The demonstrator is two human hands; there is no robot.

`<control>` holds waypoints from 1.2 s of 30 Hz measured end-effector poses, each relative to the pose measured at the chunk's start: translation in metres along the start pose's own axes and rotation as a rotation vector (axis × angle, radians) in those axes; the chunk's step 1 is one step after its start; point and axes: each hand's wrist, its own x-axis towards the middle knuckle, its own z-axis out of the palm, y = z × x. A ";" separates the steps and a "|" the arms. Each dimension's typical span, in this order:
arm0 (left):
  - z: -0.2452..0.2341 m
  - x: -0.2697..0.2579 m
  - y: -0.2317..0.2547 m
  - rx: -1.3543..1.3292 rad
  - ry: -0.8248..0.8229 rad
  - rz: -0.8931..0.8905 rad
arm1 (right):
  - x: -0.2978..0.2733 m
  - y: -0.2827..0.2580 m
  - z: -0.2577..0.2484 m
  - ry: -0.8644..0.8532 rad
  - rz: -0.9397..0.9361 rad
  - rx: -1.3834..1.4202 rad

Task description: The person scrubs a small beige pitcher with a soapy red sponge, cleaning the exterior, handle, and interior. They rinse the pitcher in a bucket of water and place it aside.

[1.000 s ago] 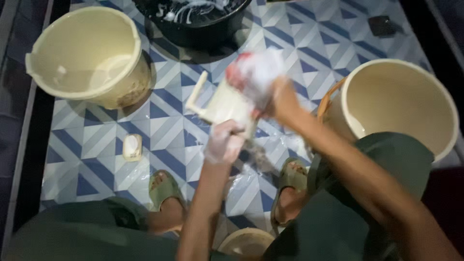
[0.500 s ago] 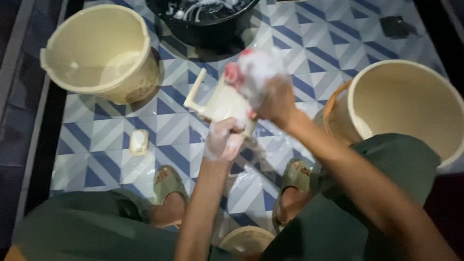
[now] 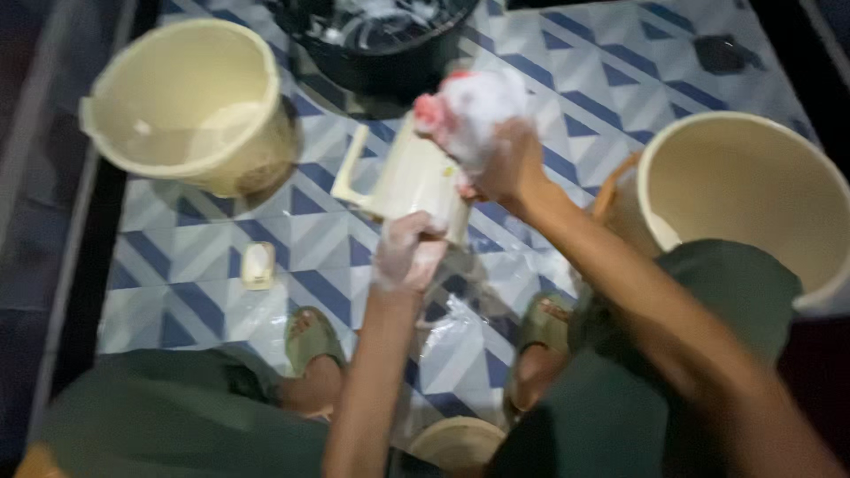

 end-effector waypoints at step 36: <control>0.007 0.016 0.006 -0.264 0.128 -0.157 | 0.025 -0.041 -0.032 -0.036 -0.237 -0.047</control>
